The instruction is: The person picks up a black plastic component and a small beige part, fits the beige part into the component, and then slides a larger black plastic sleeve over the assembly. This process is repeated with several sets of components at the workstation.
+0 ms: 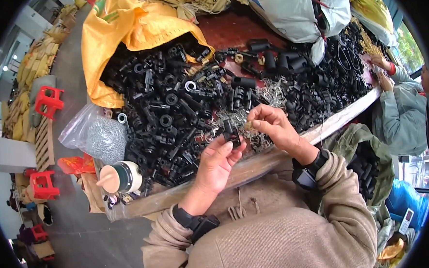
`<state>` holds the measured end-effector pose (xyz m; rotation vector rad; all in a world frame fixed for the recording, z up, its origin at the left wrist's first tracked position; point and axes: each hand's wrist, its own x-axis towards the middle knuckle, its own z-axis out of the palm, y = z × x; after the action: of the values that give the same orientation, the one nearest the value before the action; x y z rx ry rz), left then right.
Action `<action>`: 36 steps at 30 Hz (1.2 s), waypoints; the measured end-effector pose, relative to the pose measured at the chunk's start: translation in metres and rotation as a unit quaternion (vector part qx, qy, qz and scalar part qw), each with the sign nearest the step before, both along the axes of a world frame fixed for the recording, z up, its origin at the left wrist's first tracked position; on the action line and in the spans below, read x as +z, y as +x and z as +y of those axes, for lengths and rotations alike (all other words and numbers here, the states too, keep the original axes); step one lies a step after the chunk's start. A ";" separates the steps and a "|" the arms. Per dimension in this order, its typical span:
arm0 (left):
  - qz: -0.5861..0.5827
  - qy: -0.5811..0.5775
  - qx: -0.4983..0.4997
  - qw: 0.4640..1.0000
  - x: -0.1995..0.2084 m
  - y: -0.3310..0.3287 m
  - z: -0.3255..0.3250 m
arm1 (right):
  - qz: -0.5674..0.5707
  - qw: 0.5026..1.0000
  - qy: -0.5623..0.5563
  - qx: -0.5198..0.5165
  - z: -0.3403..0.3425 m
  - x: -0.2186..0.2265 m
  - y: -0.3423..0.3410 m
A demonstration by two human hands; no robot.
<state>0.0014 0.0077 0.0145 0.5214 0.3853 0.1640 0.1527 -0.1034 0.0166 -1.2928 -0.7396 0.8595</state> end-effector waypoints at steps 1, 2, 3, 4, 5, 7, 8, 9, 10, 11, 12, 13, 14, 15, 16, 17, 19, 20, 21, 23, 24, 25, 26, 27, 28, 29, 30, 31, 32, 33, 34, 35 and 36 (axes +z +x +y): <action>0.000 0.000 -0.004 1.000 0.001 0.001 0.000 | -0.004 1.000 0.019 0.001 -0.002 0.000 -0.001; -0.002 0.001 -0.008 1.000 0.001 0.001 0.000 | -0.001 1.000 0.014 0.000 -0.005 0.000 -0.002; -0.004 0.002 -0.011 1.000 0.001 0.001 -0.001 | 0.004 1.000 0.010 0.011 -0.007 0.002 -0.004; -0.003 -0.001 -0.010 1.000 0.001 0.002 -0.001 | 0.009 1.000 0.006 0.022 -0.009 0.004 -0.005; -0.007 -0.005 -0.012 1.000 0.000 0.000 -0.002 | 0.014 0.999 0.002 0.035 -0.011 0.006 -0.007; -0.015 -0.014 -0.015 1.000 -0.001 -0.002 -0.003 | 0.020 0.998 0.000 0.053 -0.013 0.008 -0.011; -0.015 -0.015 -0.013 1.000 -0.002 -0.002 -0.003 | 0.025 0.997 0.000 0.069 -0.014 0.009 -0.012; -0.020 -0.015 -0.012 1.000 -0.002 -0.003 -0.004 | 0.029 0.996 0.000 0.086 -0.014 0.009 -0.013; -0.026 -0.015 -0.011 0.999 -0.003 -0.004 -0.003 | 0.029 0.996 -0.001 0.088 -0.014 0.009 -0.013; -0.032 -0.014 -0.010 0.999 -0.003 -0.004 -0.003 | 0.035 0.994 0.000 0.103 -0.015 0.009 -0.012; -0.032 -0.015 -0.008 0.999 -0.003 -0.005 -0.003 | 0.042 0.992 0.001 0.117 -0.016 0.009 -0.011; -0.029 -0.013 -0.006 0.999 -0.004 -0.006 -0.002 | 0.048 0.990 0.002 0.132 -0.016 0.009 -0.011; -0.025 -0.010 -0.004 1.000 -0.004 -0.006 -0.001 | 0.048 0.990 0.001 0.134 -0.016 0.008 -0.012; -0.023 -0.007 -0.002 1.000 -0.004 -0.007 0.000 | 0.043 0.990 0.001 0.133 -0.015 0.006 -0.013; -0.023 -0.008 -0.001 1.000 -0.005 -0.007 0.000 | 0.039 0.990 0.001 0.133 -0.015 0.004 -0.014; -0.022 -0.006 0.000 1.000 -0.005 -0.007 0.000 | 0.034 0.991 0.002 0.132 -0.015 0.002 -0.014; -0.019 -0.002 0.000 1.000 -0.007 -0.007 -0.001 | 0.047 0.990 -0.002 0.130 -0.017 -0.002 -0.014; -0.019 -0.003 0.001 1.000 -0.008 -0.008 0.000 | 0.060 0.990 -0.005 0.127 -0.017 -0.003 -0.014; -0.006 0.000 -0.002 1.000 -0.011 -0.009 -0.001 | 0.072 0.990 -0.008 0.123 -0.016 -0.002 -0.014; 0.020 0.004 -0.008 1.000 -0.014 -0.011 -0.002 | 0.072 0.991 -0.014 0.110 -0.017 0.002 -0.010; 0.020 0.003 -0.008 1.000 -0.014 -0.011 -0.002 | 0.072 0.993 -0.019 0.097 -0.017 0.007 -0.008; 0.024 0.005 -0.016 1.000 -0.012 -0.010 -0.002 | 0.071 0.994 -0.023 0.082 -0.017 0.012 -0.007; 0.028 0.007 -0.025 0.999 -0.010 -0.010 -0.002 | 0.072 0.994 -0.024 0.082 -0.017 0.015 -0.008; 0.033 0.009 -0.034 0.999 -0.010 -0.010 -0.003 | -0.003 0.996 -0.024 0.083 -0.016 0.018 -0.010; 0.033 0.008 -0.034 0.999 -0.010 -0.009 -0.003 | -0.078 0.993 -0.025 0.084 -0.014 0.021 -0.012; 0.033 0.002 -0.035 0.999 -0.011 -0.009 -0.003 | -0.153 0.984 -0.025 0.085 -0.013 0.024 -0.014; 0.033 -0.005 -0.035 0.999 -0.012 -0.009 -0.003 | -0.152 0.984 -0.026 0.085 -0.012 0.028 -0.016; 0.032 -0.011 -0.035 0.999 -0.013 -0.009 -0.003 | -0.214 0.973 -0.025 0.081 -0.011 0.031 -0.018; 0.033 -0.011 -0.035 0.999 -0.013 -0.010 -0.003 | -0.275 0.958 -0.025 0.077 -0.010 0.035 -0.019; 0.027 -0.012 -0.036 0.999 -0.013 -0.010 -0.003 | -0.335 0.939 -0.024 0.072 -0.009 0.036 -0.020; 0.021 -0.012 -0.037 0.999 -0.012 -0.010 -0.002 | -0.334 0.940 -0.024 0.072 -0.009 0.035 -0.022; 0.015 -0.014 -0.038 0.999 -0.012 -0.011 -0.003 | -0.348 0.935 -0.013 0.064 -0.010 0.033 -0.024; 0.016 -0.015 -0.038 0.999 -0.013 -0.011 -0.003 | -0.362 0.931 -0.003 0.056 -0.011 0.032 -0.026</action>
<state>-0.0099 0.0045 0.0011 0.5098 0.3976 0.0765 0.1271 -0.1144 0.0487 -1.5967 -1.3992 0.4510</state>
